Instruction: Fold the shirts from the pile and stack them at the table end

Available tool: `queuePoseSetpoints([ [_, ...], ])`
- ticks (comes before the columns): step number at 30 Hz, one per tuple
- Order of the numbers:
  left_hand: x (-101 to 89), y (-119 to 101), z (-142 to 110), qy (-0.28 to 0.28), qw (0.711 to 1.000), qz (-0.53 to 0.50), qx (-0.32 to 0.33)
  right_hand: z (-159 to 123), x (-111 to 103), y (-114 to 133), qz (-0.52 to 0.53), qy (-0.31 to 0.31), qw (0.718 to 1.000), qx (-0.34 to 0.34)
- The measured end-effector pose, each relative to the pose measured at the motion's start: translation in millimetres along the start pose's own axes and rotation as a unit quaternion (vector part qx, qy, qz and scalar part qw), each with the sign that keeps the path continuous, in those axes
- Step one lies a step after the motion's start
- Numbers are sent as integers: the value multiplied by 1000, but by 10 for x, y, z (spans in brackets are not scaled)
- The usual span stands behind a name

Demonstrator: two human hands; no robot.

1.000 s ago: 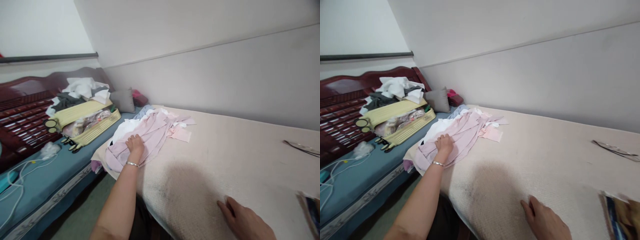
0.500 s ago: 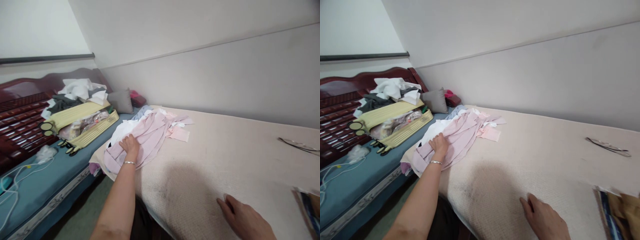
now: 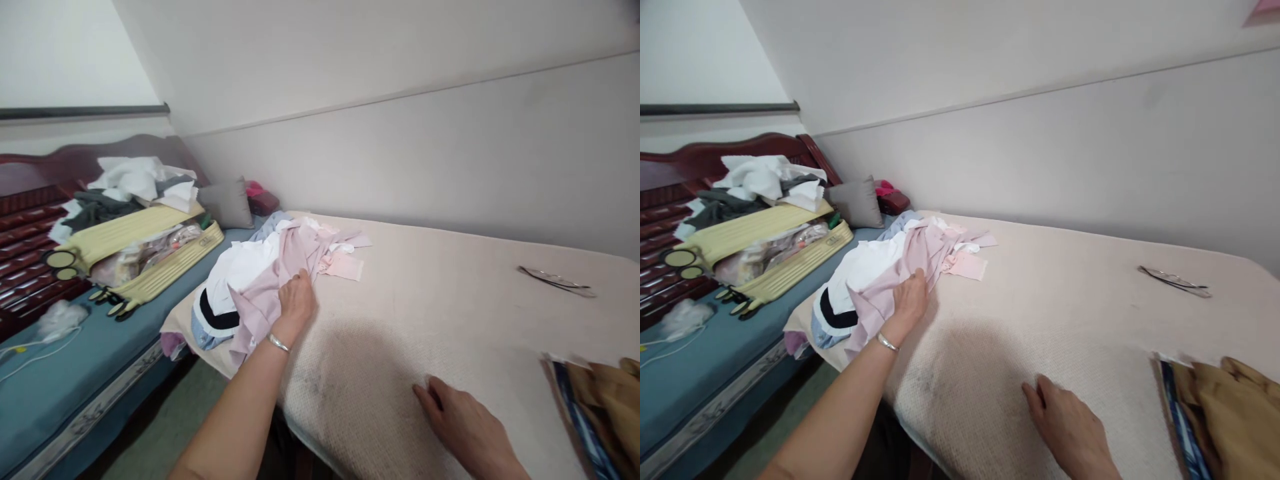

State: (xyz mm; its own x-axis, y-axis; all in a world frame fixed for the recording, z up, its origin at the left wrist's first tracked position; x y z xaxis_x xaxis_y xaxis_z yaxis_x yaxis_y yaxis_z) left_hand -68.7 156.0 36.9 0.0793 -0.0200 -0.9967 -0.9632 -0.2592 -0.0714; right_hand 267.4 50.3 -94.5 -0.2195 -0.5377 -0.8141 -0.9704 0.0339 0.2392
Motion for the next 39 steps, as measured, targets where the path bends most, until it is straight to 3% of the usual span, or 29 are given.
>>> queuePoseSetpoints([
  [5, 139, -274, -103, 35, 998, 1, 58, -8, -14, 10, -3, -1, 1000, 2],
  [11, 189, -406, -158, 35, 995, 5, 90, -29, -41, 43, -2, -2, 1000, 0],
  [39, 280, -479, -166, 103, 988, 30, 107, -10, -5, 12, 2, 9, 1000, 1],
])
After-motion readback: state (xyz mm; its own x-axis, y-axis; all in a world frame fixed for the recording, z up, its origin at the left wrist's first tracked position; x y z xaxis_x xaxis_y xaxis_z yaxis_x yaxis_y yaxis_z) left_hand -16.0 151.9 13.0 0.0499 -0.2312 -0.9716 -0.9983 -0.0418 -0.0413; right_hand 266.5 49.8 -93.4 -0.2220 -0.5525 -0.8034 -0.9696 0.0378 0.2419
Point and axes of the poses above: each hand's wrist, its own z-axis towards the middle knuckle, its own x-axis out of the palm, y = z × x, the point moved 10 cm from there along z, towards the middle knuckle, and after that the axes turned 14 degrees about y, right-handed, at the moved point
